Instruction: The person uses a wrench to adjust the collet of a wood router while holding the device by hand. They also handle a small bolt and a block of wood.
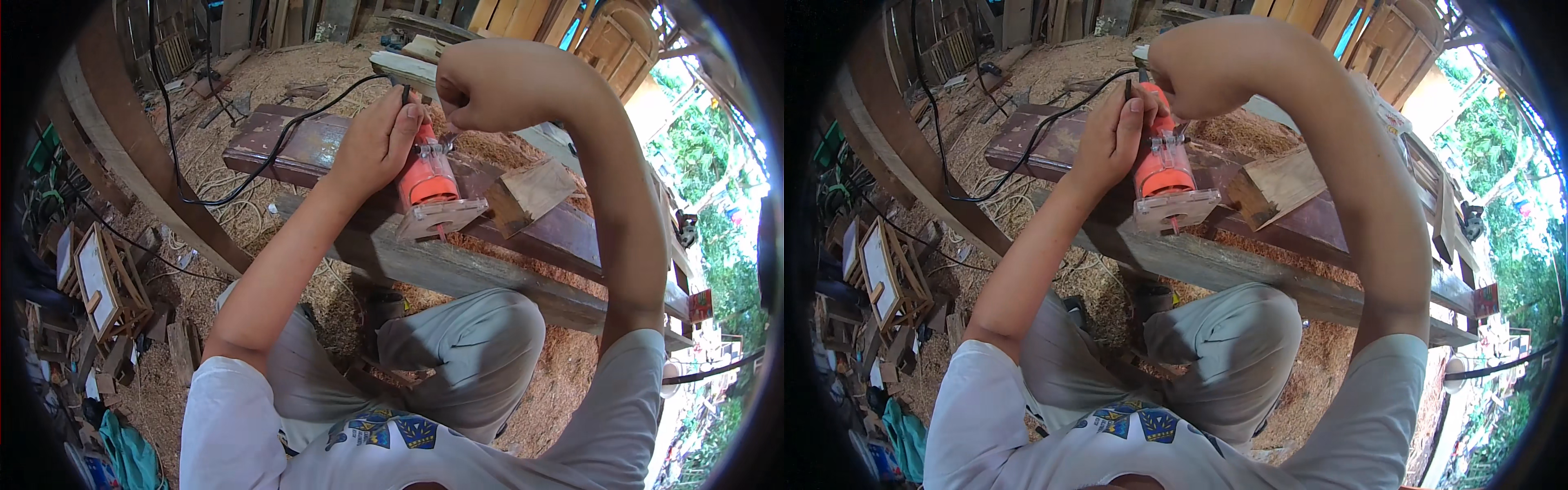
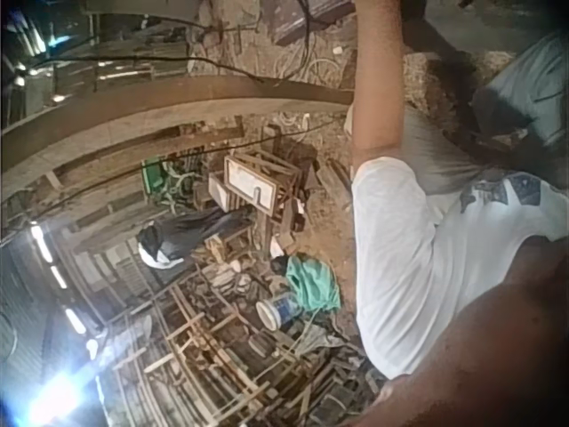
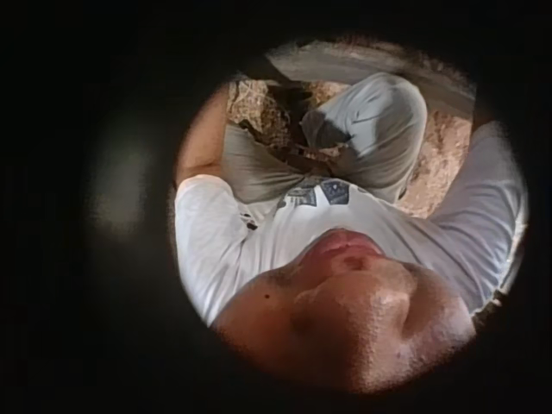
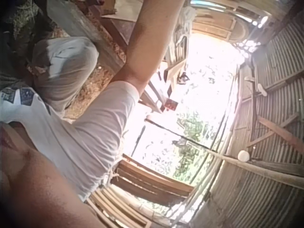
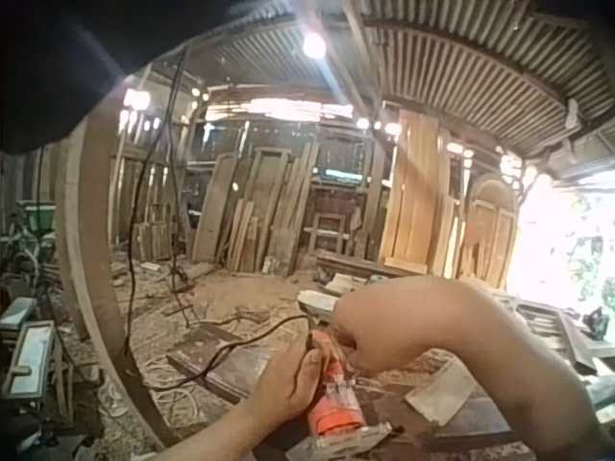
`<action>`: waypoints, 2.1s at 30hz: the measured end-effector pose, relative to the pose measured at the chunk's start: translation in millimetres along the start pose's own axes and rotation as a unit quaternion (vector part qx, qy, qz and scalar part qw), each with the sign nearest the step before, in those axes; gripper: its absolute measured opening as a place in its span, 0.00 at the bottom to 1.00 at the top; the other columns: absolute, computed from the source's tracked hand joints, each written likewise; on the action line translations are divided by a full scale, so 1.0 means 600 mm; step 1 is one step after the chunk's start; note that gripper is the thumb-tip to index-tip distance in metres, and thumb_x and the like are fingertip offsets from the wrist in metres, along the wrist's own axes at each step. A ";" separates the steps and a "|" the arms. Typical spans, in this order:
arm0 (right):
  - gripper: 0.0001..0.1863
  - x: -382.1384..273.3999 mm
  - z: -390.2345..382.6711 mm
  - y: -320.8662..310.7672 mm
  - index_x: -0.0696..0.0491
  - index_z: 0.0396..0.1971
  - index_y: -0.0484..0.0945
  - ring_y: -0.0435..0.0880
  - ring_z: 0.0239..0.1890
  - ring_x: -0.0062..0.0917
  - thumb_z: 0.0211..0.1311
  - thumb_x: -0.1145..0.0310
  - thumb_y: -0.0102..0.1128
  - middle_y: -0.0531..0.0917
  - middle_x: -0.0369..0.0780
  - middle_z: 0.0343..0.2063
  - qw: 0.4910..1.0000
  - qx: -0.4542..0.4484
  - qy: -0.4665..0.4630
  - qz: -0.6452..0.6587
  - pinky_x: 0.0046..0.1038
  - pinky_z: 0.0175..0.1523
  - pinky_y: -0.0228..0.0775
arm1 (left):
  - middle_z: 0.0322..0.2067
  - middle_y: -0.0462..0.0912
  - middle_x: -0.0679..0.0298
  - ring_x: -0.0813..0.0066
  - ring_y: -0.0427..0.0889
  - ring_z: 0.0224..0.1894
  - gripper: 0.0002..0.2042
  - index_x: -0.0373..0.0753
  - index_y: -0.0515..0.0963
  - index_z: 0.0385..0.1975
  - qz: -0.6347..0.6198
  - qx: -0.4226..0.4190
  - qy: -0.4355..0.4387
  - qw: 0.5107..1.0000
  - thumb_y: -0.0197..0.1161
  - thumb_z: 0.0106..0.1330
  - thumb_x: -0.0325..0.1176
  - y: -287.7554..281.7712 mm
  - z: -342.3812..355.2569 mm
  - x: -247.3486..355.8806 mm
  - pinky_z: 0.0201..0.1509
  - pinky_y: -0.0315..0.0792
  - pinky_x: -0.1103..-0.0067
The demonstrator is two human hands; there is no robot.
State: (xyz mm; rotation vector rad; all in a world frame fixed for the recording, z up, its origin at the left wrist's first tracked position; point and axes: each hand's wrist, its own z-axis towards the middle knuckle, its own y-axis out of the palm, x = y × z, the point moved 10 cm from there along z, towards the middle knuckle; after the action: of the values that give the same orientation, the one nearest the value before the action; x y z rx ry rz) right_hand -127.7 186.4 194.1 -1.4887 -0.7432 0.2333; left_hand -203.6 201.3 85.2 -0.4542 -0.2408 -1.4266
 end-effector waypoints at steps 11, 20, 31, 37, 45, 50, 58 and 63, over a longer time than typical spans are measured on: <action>0.07 -0.044 -0.060 0.017 0.60 0.28 0.83 0.85 0.37 0.49 0.57 0.70 0.65 0.82 0.52 0.26 0.983 0.172 -0.060 0.013 0.46 0.45 0.78 | 0.36 0.81 0.49 0.44 0.82 0.38 0.12 0.32 0.75 0.45 0.040 -0.005 -0.008 0.999 0.51 0.83 0.36 -0.002 -0.002 0.015 0.43 0.75 0.61; 0.14 -0.102 -0.160 0.110 0.60 0.44 0.76 0.85 0.39 0.49 0.57 0.78 0.62 0.79 0.50 0.38 0.960 0.237 0.134 0.065 0.41 0.43 0.81 | 0.34 0.81 0.50 0.48 0.82 0.34 0.13 0.33 0.77 0.42 -0.025 0.007 0.007 1.000 0.50 0.83 0.36 0.005 0.000 0.006 0.40 0.75 0.62; 0.07 -0.049 -0.195 0.034 0.56 0.41 0.85 0.85 0.41 0.47 0.64 0.75 0.66 0.87 0.48 0.40 0.938 0.345 0.012 0.035 0.44 0.46 0.76 | 0.29 0.74 0.59 0.62 0.83 0.38 0.14 0.34 0.70 0.35 0.023 -0.002 0.019 1.000 0.45 0.84 0.33 0.004 0.004 0.019 0.44 0.75 0.69; 0.08 0.004 -0.125 0.010 0.60 0.36 0.86 0.86 0.36 0.46 0.65 0.70 0.65 0.86 0.51 0.31 0.964 0.251 0.036 0.086 0.43 0.45 0.76 | 0.33 0.80 0.51 0.46 0.81 0.36 0.11 0.33 0.75 0.39 -0.026 0.010 0.000 1.000 0.51 0.82 0.34 -0.006 -0.001 0.008 0.40 0.74 0.61; 0.10 0.013 -0.047 0.012 0.60 0.32 0.86 0.86 0.33 0.44 0.62 0.67 0.67 0.86 0.50 0.28 0.993 0.102 0.028 0.052 0.40 0.40 0.78 | 0.29 0.76 0.60 0.63 0.82 0.35 0.13 0.34 0.71 0.35 -0.001 0.000 0.002 1.000 0.47 0.84 0.33 0.002 0.001 0.011 0.41 0.74 0.70; 0.10 0.005 -0.019 0.008 0.59 0.32 0.85 0.88 0.33 0.39 0.60 0.67 0.68 0.86 0.48 0.28 0.999 0.012 0.005 0.033 0.38 0.40 0.78 | 0.29 0.76 0.60 0.65 0.81 0.35 0.13 0.35 0.72 0.35 0.004 0.019 -0.001 1.000 0.46 0.84 0.33 -0.003 0.000 0.017 0.40 0.74 0.70; 0.10 -0.009 -0.002 0.001 0.59 0.33 0.84 0.87 0.36 0.41 0.61 0.66 0.69 0.86 0.49 0.31 1.000 0.011 -0.003 0.006 0.39 0.43 0.78 | 0.30 0.76 0.60 0.68 0.79 0.35 0.14 0.35 0.71 0.36 -0.032 0.004 -0.007 0.999 0.45 0.85 0.33 0.000 -0.003 0.009 0.40 0.73 0.73; 0.10 -0.016 -0.061 0.030 0.58 0.34 0.84 0.86 0.39 0.44 0.59 0.68 0.71 0.85 0.49 0.32 0.989 0.139 -0.031 0.034 0.38 0.45 0.78 | 0.31 0.79 0.56 0.60 0.82 0.34 0.13 0.33 0.74 0.38 -0.017 0.021 -0.017 0.999 0.47 0.84 0.33 0.001 -0.003 0.014 0.40 0.75 0.69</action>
State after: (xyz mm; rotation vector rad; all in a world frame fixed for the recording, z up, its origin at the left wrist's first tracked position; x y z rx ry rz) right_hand -108.2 153.0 177.3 -1.2464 -0.6800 0.4209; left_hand -201.8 193.3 86.8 -0.4423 -0.3074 -1.4447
